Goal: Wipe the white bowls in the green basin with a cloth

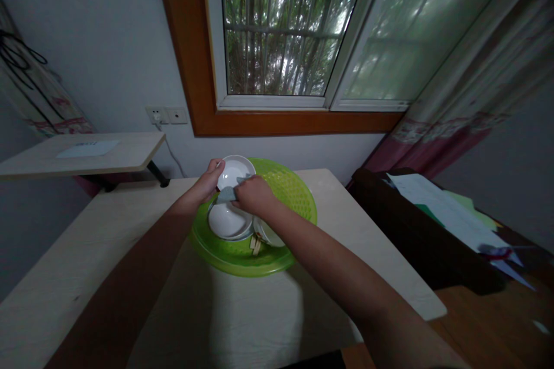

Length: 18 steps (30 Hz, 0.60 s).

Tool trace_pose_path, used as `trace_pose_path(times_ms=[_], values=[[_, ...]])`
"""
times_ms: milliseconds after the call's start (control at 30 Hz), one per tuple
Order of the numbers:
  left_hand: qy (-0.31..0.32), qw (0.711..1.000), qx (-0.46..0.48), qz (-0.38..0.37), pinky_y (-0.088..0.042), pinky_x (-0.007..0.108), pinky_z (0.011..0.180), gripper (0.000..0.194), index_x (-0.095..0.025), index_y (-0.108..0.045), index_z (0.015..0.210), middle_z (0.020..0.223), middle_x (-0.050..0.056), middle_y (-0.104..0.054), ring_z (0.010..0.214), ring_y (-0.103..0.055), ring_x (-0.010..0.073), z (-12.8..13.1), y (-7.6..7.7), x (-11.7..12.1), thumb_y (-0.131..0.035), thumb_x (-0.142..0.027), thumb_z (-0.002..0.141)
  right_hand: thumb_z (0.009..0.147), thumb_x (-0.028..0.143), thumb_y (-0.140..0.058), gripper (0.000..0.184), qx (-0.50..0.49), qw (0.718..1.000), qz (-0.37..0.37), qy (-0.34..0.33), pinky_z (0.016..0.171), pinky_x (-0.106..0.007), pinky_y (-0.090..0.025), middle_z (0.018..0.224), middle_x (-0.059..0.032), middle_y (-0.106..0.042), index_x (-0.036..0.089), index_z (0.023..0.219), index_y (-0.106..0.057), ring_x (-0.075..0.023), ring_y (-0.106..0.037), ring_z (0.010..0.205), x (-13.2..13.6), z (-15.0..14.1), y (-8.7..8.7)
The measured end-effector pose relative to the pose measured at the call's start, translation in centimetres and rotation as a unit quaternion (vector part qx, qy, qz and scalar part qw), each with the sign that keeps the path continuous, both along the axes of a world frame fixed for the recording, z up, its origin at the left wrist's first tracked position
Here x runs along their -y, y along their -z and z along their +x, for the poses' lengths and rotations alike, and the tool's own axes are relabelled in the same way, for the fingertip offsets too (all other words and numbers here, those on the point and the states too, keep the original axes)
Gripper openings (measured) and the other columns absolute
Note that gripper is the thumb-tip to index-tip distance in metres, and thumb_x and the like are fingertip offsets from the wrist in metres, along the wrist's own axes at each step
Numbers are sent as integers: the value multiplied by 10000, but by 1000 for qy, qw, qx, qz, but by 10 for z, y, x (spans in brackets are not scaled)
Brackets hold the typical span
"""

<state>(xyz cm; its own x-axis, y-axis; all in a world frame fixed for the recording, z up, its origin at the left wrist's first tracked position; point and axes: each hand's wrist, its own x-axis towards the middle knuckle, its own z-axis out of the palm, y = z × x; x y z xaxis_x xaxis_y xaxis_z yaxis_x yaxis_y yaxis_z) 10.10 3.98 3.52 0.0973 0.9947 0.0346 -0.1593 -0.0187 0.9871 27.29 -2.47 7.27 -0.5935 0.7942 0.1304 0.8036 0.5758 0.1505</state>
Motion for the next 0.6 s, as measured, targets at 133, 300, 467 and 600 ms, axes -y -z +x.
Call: trace_pose_path(times_ms=[133, 300, 467, 600], values=[[-7, 1000, 14, 17, -432, 206, 529, 327, -258, -506, 1075, 842, -2, -556, 645, -535, 127, 1, -2, 1, -636, -510, 912, 970, 306, -586, 285, -1, 999, -13, -42, 871, -390, -528, 1074, -165, -771, 138, 1132, -750, -294, -732, 973, 1, 3, -2], [-20, 999, 39, 11, -452, 242, 603, 414, -271, -513, 1200, 936, 27, -605, 723, -572, 154, 3, -7, 3, -668, -501, 892, 996, 200, -536, 277, -30, 995, -4, -91, 825, -352, -530, 1135, -114, -765, 175, 1228, -685, -261, -725, 977, -2, 5, 1], [-37, 998, 42, -10, -475, 280, 665, 559, -290, -459, 1349, 1020, 54, -640, 785, -616, 186, 3, -10, 3, -692, -472, 874, 1015, 182, -523, 222, -5, 997, 15, -76, 859, -373, -520, 1106, -141, -757, 146, 1170, -678, -264, -711, 983, -2, 2, 2], [-39, 999, 25, -17, -468, 265, 640, 633, -281, -458, 1371, 994, 42, -648, 746, -619, 171, -1, -10, 1, -749, -372, 816, 1026, 189, -520, 190, 7, 996, 34, -82, 876, -378, -511, 1101, -135, -746, 148, 1143, -663, -262, -695, 994, -1, 5, 2]])
